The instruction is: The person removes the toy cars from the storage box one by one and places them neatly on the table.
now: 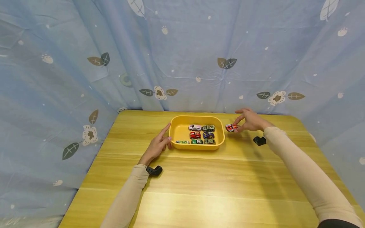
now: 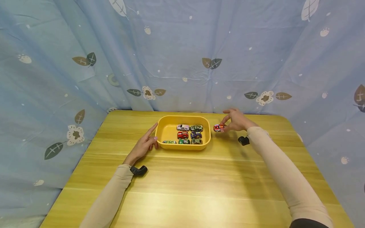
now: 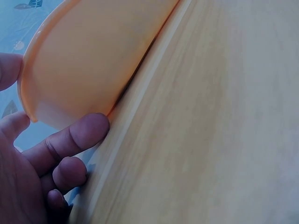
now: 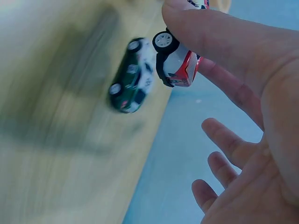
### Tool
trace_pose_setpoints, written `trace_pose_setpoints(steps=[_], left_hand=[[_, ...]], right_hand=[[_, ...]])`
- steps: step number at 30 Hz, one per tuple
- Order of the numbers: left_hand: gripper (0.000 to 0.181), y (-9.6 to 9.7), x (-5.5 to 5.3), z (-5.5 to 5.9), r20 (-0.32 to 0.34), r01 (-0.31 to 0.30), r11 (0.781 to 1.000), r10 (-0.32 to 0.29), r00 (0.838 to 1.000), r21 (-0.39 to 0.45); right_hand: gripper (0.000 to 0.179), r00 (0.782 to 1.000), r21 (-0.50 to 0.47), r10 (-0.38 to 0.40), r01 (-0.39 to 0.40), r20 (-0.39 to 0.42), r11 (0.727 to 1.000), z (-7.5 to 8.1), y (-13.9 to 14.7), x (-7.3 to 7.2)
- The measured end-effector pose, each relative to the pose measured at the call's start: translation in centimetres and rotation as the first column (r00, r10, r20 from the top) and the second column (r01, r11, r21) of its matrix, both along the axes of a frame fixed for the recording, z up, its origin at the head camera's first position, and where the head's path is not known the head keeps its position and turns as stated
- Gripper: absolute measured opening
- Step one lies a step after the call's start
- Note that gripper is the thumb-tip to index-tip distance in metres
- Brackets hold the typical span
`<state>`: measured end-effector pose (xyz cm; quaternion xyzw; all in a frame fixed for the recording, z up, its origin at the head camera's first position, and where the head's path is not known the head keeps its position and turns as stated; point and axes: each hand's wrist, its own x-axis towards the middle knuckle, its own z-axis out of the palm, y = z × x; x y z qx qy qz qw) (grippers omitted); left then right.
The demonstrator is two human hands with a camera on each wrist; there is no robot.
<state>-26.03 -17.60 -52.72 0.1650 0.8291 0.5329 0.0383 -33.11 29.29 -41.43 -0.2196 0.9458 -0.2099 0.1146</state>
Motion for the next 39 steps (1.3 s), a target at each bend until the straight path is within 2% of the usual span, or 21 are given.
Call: trace_pose_setpoints(steps=[11,21,31,39], left_hand=[[0.065,0.1,0.0,0.0,-0.020,0.005,1.000,-0.005,1.000,0.005],[0.066,0.0,0.0,-0.1,0.004,0.012,1.000,-0.012,1.000,0.001],[0.067,-0.1,-0.3,0.5,0.040,0.048,0.999,-0.048,0.998,-0.011],[0.067,0.0,0.0,0.1,0.003,0.026,1.000,-0.026,1.000,-0.003]], right_hand=[[0.027,0.999,0.035,-0.042,0.044,-0.033,0.998,-2.0,1.1,0.4],[0.023,0.997,0.017,-0.068,0.068,-0.022,0.998,-3.3,1.3,0.5],[0.023,0.998,0.009,-0.059,0.059,-0.001,0.998,-4.3,1.3,0.1],[0.022,0.999,0.009,-0.040,0.040,0.007,0.999,-4.8,1.3,0.2]])
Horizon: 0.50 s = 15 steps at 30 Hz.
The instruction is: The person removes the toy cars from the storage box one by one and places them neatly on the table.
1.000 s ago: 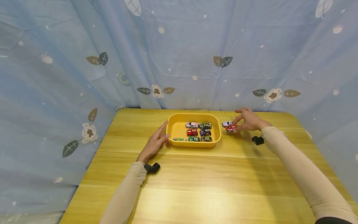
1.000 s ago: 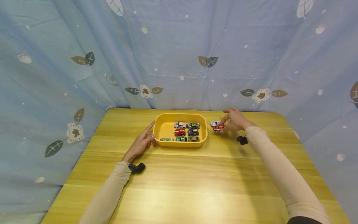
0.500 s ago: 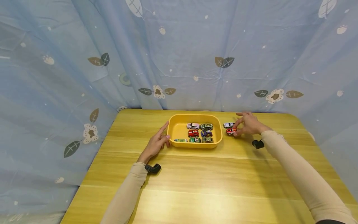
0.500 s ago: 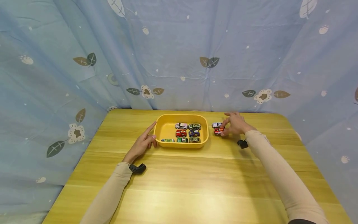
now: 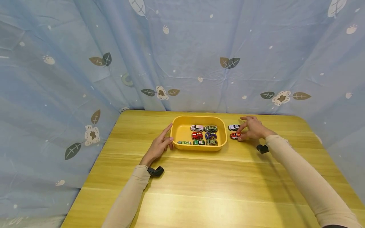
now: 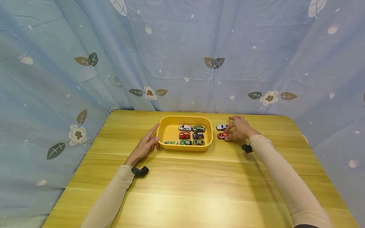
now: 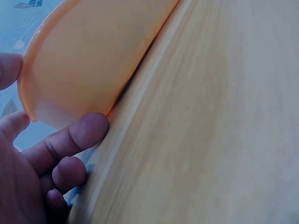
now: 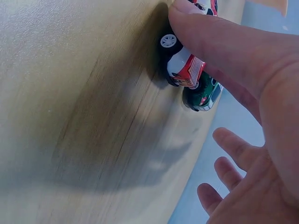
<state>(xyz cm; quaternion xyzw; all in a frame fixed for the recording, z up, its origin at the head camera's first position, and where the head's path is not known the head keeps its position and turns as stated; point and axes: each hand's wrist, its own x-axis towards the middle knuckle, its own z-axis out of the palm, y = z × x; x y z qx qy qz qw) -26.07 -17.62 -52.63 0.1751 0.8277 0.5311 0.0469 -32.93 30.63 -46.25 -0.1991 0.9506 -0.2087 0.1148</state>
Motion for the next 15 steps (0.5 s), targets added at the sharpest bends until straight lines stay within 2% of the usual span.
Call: trace_pose_setpoints(steps=[10,15], left_hand=[[0.065,0.09,0.17,-0.10,-0.029,-0.028,1.000,0.028,0.999,-0.001],[0.065,0.08,0.16,-0.02,-0.019,-0.026,1.000,0.026,0.999,0.002]], right_hand=[[0.024,1.000,-0.005,-0.004,0.004,0.001,1.000,-0.24,-0.08,-0.07],[0.026,1.000,-0.004,-0.005,0.005,0.004,1.000,-0.23,-0.19,0.07]])
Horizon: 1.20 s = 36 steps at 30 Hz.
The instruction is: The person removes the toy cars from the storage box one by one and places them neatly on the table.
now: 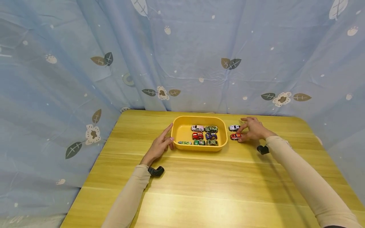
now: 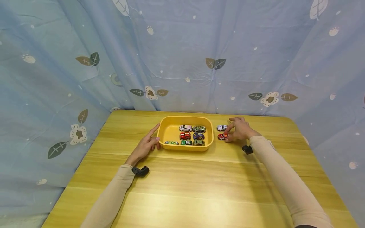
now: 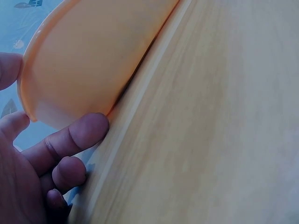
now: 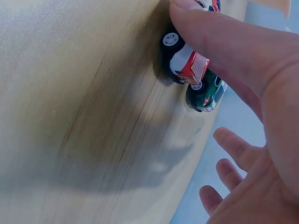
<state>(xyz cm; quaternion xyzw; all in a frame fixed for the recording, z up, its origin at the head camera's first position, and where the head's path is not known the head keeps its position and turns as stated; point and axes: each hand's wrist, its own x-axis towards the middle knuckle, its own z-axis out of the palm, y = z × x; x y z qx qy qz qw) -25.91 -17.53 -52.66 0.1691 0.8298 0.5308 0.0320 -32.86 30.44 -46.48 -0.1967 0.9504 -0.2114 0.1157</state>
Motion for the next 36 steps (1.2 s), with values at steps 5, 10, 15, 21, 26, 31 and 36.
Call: trace_pose_setpoints(steps=[5,10,15,21,26,31,36], left_hand=[[0.065,0.0,0.0,0.0,0.012,-0.001,1.000,0.000,1.000,0.004],[0.067,-0.2,0.1,-0.1,0.029,-0.001,1.000,0.001,1.000,0.000],[0.068,-0.4,0.1,-0.1,0.064,0.016,1.000,-0.015,0.998,-0.007],[0.068,0.0,1.3,2.2,0.087,0.041,0.999,-0.039,0.995,-0.014],[0.068,0.4,2.0,3.7,0.066,0.052,0.999,-0.052,0.996,-0.004],[0.068,0.3,1.9,3.8,0.059,0.045,0.999,-0.046,0.997,0.013],[0.068,0.3,1.7,3.8,0.064,0.044,0.999,-0.045,0.997,0.030]], right_hand=[[0.034,1.000,-0.021,0.002,-0.003,-0.015,1.000,-0.1,-0.2,0.2],[0.034,1.000,-0.079,-0.004,0.002,-0.029,0.997,0.3,-1.5,0.1],[0.021,0.999,-0.188,-0.022,0.014,-0.037,0.982,0.8,-3.5,0.1],[0.007,0.993,-0.294,-0.074,0.043,-0.096,0.955,1.6,-5.1,0.2],[0.016,0.990,-0.317,-0.081,0.039,-0.120,0.948,2.6,-6.5,0.1],[0.024,0.992,-0.322,-0.065,0.028,-0.106,0.946,3.1,-9.1,-0.2],[0.024,0.994,-0.310,0.002,-0.035,-0.108,0.950,2.8,-12.6,-0.2]])
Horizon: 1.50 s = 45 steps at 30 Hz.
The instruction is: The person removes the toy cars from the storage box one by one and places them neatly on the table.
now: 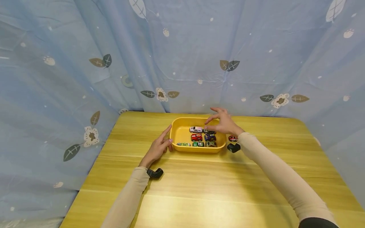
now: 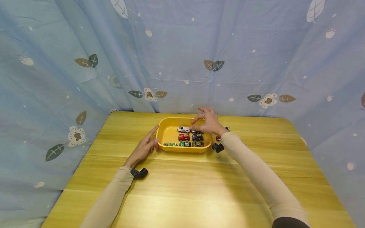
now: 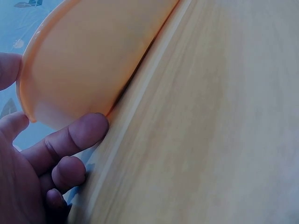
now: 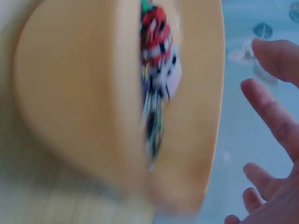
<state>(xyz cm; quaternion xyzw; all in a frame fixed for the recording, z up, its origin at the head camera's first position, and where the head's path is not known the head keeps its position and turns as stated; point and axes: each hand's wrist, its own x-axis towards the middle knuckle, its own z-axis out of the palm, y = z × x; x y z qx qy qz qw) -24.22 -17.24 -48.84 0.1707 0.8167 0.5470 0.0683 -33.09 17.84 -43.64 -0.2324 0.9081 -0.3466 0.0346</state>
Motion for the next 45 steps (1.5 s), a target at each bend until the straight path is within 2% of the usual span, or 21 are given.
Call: trace_pose_setpoints(steps=[5,9,15,25,32,36,45], left_hand=[[0.068,0.0,0.0,0.0,-0.003,-0.010,1.000,0.010,1.000,0.006],[0.068,0.2,0.1,0.0,-0.003,-0.005,1.000,0.005,1.000,0.004],[0.068,0.2,0.2,0.1,0.008,0.000,1.000,0.000,1.000,-0.031],[0.068,0.0,0.2,0.5,0.005,-0.004,0.998,0.005,1.000,-0.055],[0.068,-0.5,-1.8,-3.7,-0.029,-0.023,0.999,0.022,0.999,-0.048],[0.067,-0.4,-1.7,-3.7,-0.059,-0.036,0.998,0.034,0.998,-0.043],[0.066,-0.2,-1.5,-3.6,-0.069,-0.061,0.997,0.057,0.996,-0.051]], right_hand=[[0.032,0.993,0.050,0.117,-0.117,0.012,0.992,-0.6,-3.5,0.4],[0.034,0.984,0.079,0.176,-0.178,0.030,0.981,-1.3,-5.4,0.9],[0.034,0.980,0.131,0.193,-0.199,0.054,0.971,-2.1,-6.8,1.2],[0.022,0.969,0.282,0.245,-0.226,-0.032,0.932,-2.1,-8.3,1.4],[0.016,0.967,0.310,0.248,-0.217,-0.062,0.926,-2.6,-8.7,1.4],[0.015,0.970,0.314,0.238,-0.209,-0.057,0.926,-2.7,-8.9,1.6],[0.010,0.974,0.288,0.222,-0.198,-0.051,0.937,-3.3,-9.0,1.7]])
